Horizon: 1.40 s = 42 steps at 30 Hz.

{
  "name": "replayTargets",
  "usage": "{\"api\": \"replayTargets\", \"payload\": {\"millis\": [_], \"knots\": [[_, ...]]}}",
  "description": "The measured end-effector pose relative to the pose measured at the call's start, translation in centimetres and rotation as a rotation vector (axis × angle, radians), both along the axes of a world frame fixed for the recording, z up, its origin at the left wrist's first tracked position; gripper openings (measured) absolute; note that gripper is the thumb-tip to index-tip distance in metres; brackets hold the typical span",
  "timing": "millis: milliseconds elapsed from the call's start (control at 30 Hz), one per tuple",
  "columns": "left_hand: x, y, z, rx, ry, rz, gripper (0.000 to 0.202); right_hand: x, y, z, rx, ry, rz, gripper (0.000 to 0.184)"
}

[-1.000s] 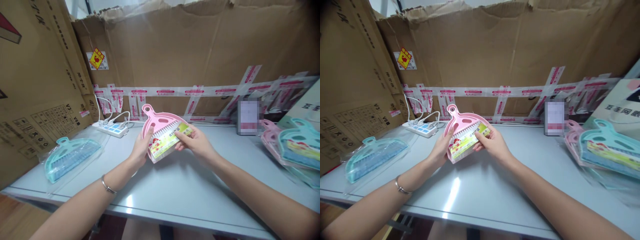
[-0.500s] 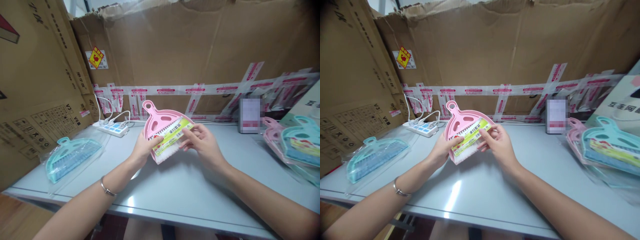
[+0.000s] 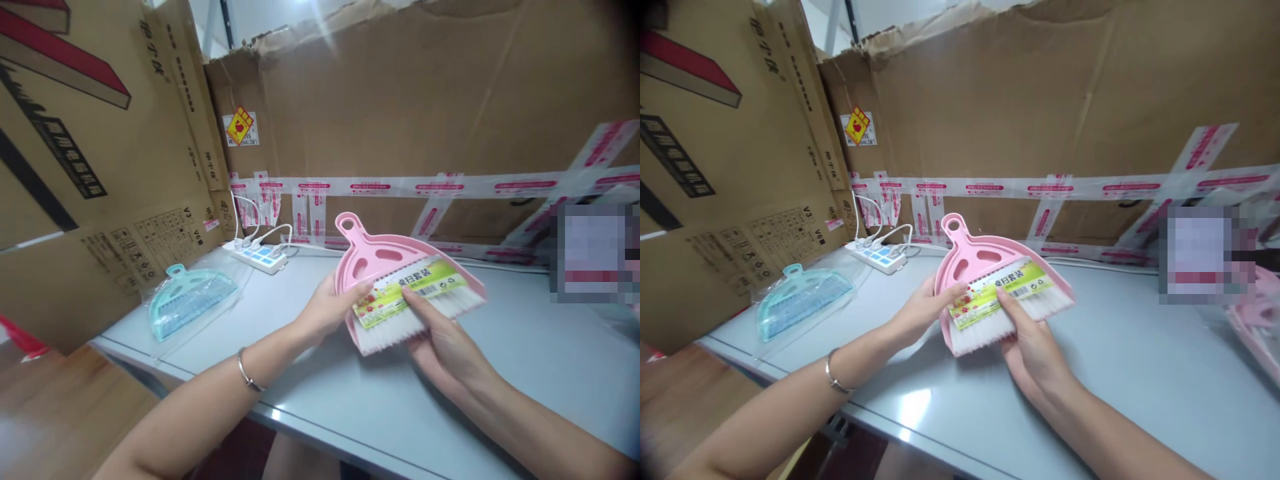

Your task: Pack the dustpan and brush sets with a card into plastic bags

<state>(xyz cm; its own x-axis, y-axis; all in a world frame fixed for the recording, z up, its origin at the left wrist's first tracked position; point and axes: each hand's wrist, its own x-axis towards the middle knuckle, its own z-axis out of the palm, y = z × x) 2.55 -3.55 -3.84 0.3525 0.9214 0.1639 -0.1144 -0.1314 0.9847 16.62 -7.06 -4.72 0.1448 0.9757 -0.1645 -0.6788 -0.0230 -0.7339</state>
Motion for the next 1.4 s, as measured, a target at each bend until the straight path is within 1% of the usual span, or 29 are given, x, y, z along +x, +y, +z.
{"api": "replayTargets", "payload": {"millis": [67,100,167,200,233,267,300,367,400,467,500,567,600,633,700,733,767,800,833,867,900,933,967,1000,1033,1100,1200,1300,1400], "knots": [[-2.1,0.5,1.5,0.103,0.278,-0.007,0.043,0.6,0.1,0.0,-0.02,-0.006,-0.038,0.054],[-3.6,0.7,2.5,0.207,0.427,0.051,0.04,1.0,0.2,0.0,-0.023,-0.013,-0.057,0.053],[-7.2,0.9,4.4,0.433,0.643,0.402,0.035,1.5,0.4,0.1,-0.026,-0.025,-0.082,0.051],[-9.2,0.9,5.1,0.5,0.772,0.587,0.033,1.7,0.5,0.1,-0.024,-0.027,-0.09,0.05],[-11.1,0.8,5.5,0.519,0.943,0.767,0.031,1.9,0.6,0.2,-0.023,-0.028,-0.088,0.05],[-13.0,0.6,5.7,0.489,1.144,0.892,0.03,2.0,0.6,0.2,-0.023,-0.027,-0.082,0.049],[-14.7,0.3,5.7,0.423,1.321,0.972,0.032,2.0,0.7,0.2,-0.025,-0.026,-0.073,0.05],[-17.3,-0.3,5.1,0.313,1.566,1.03,0.035,2.0,0.7,0.2,-0.035,-0.021,-0.049,0.051],[-18.3,-0.5,4.7,0.265,1.653,1.014,0.034,2.0,0.7,0.1,-0.041,-0.018,-0.037,0.052],[-19.4,-0.8,4.4,0.152,1.768,0.966,0.027,2.0,0.6,0.1,-0.047,-0.015,-0.02,0.055],[-19.6,-0.9,4.6,0.099,1.801,0.966,0.026,2.0,0.5,0.1,-0.043,-0.016,-0.015,0.056],[-19.3,-0.9,5.7,0.065,1.82,1.056,0.03,2.1,0.3,0.2,-0.019,-0.027,-0.009,0.058],[-18.7,-1.0,6.5,0.114,1.804,1.134,0.031,2.1,0.2,0.3,-0.007,-0.035,-0.005,0.058],[-17.8,-1.0,7.3,0.212,1.772,1.218,0.032,2.2,0.2,0.5,0.003,-0.043,-0.002,0.058],[-15.1,-1.0,8.6,0.502,1.681,1.307,0.029,2.3,0.0,1.0,0.016,-0.052,-0.003,0.057],[-13.4,-1.0,8.8,0.651,1.635,1.312,0.027,2.3,-0.1,1.3,0.02,-0.054,-0.006,0.057],[-11.6,-0.8,8.8,0.774,1.61,1.253,0.025,2.3,-0.3,1.6,0.023,-0.051,-0.01,0.057],[-9.7,-0.6,8.3,0.869,1.602,1.158,0.023,2.4,-0.5,1.9,0.028,-0.045,-0.015,0.058],[-7.9,-0.3,7.6,0.949,1.61,1.027,0.022,2.5,-0.8,2.2,0.029,-0.038,-0.02,0.058],[-6.3,0.0,6.7,1.009,1.622,0.866,0.021,2.6,-1.1,2.4,0.024,-0.032,-0.025,0.058],[-4.9,0.4,5.6,1.062,1.62,0.705,0.02,2.8,-1.5,2.6,0.007,-0.03,-0.032,0.058],[-3.8,0.8,4.4,1.088,1.609,0.578,0.02,3.1,-1.9,2.6,-0.022,-0.034,-0.039,0.058],[-3.0,1.2,3.3,1.099,1.589,0.488,0.02,3.5,-2.4,2.6,-0.061,-0.043,-0.04,0.058],[-2.4,1.6,2.4,1.096,1.561,0.438,0.02,3.9,-2.9,2.5,-0.112,-0.06,-0.035,0.057],[-2.1,1.9,1.6,1.081,1.53,0.422,0.02,4.4,-3.4,2.3,-0.166,-0.082,-0.018,0.057],[-2.0,2.3,0.7,1.039,1.474,0.437,0.019,5.5,-4.2,1.8,-0.263,-0.133,0.025,0.058],[-2.3,2.3,0.4,0.96,1.428,0.462,0.02,6.7,-4.9,1.1,-0.359,-0.193,0.067,0.056],[-2.3,1.8,0.5,0.925,1.386,0.441,0.019,6.8,-5.0,0.4,-0.367,-0.196,0.091,0.054],[-1.8,1.1,0.0,1.001,1.293,0.401,0.018,5.9,-4.8,-0.2,-0.323,-0.113,0.137,0.054]]}}
